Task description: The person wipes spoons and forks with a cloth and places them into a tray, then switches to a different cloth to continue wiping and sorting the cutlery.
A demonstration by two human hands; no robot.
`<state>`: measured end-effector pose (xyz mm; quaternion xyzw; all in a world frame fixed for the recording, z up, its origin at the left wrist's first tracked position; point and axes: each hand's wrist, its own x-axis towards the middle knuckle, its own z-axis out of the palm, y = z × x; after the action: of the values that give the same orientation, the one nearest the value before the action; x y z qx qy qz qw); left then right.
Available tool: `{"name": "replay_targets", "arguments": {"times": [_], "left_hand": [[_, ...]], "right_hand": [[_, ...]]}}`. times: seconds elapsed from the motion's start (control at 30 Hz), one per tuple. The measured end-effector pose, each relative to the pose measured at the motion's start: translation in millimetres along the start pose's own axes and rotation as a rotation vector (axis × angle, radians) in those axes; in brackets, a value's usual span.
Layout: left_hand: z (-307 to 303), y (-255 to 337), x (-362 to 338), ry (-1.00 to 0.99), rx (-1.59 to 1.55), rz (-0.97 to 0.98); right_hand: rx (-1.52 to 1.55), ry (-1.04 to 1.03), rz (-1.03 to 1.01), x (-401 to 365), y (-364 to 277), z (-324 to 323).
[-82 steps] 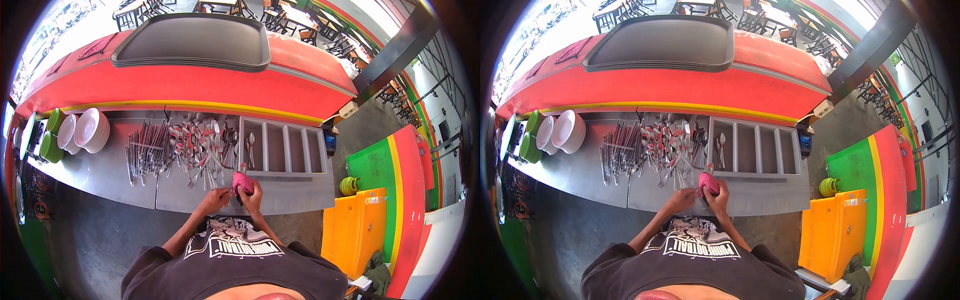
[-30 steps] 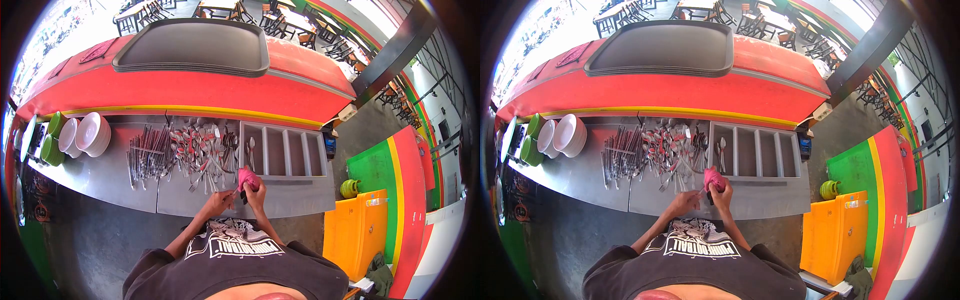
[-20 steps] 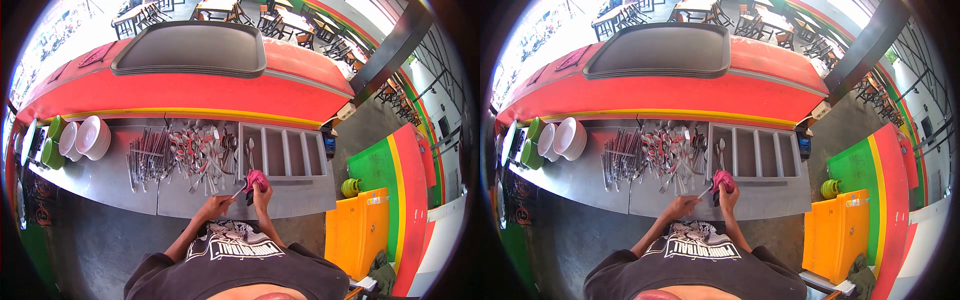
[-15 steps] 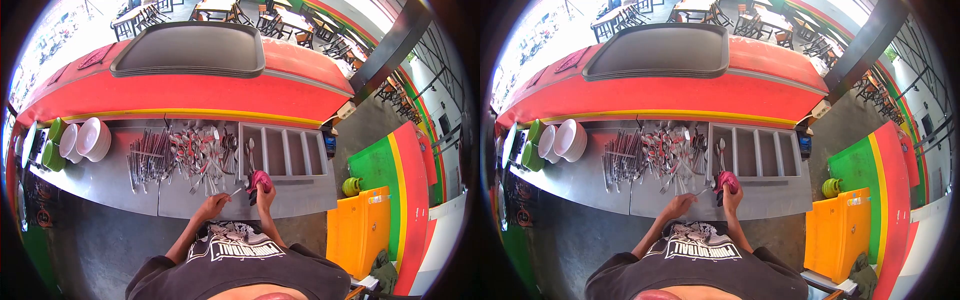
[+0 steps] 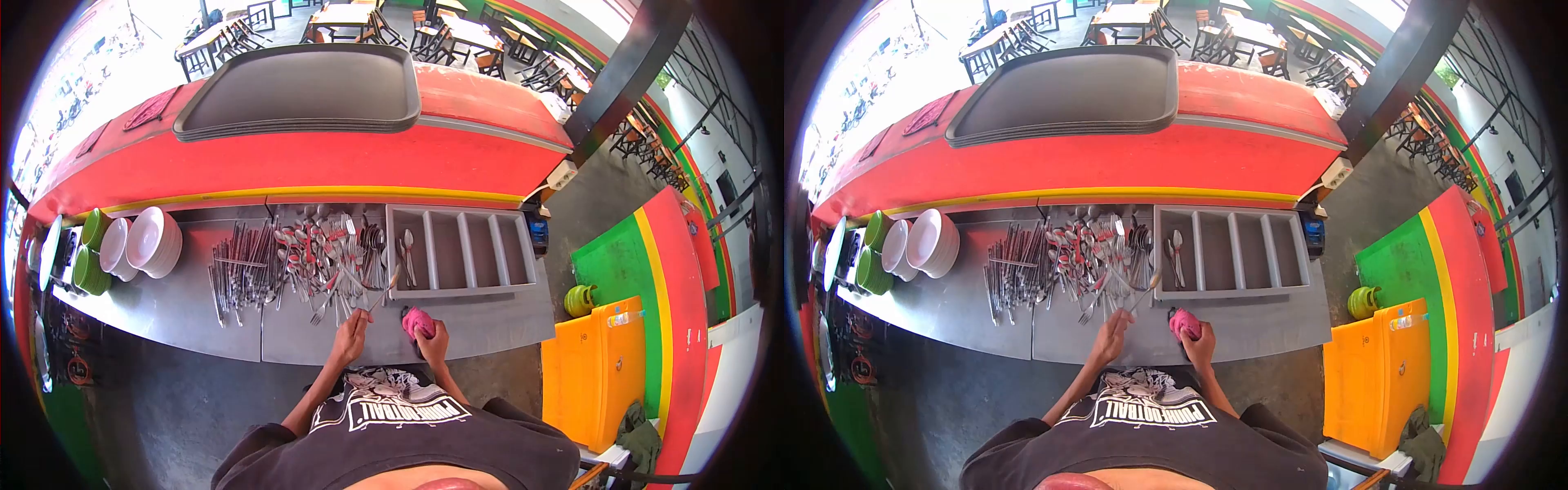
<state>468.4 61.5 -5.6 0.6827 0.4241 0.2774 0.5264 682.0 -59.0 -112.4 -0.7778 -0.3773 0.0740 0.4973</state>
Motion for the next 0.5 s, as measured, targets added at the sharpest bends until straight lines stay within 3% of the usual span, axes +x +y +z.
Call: {"name": "replay_targets", "arguments": {"times": [0.23,0.33,0.43,0.5], "left_hand": [[27,-21,23,0.01,-0.14,0.03],[45,-29,37,-0.091,-0.509,-0.134],[54,-10,48,-0.193,-0.768,-0.438],[68,-8,56,-0.198,-0.791,-0.472]], "right_hand": [[-0.234,0.056,-0.018,-1,6,15],[-0.254,0.063,-0.006,5,5,18],[-0.241,0.065,-0.003,12,4,19],[-0.247,0.062,-0.005,16,4,20]]}}
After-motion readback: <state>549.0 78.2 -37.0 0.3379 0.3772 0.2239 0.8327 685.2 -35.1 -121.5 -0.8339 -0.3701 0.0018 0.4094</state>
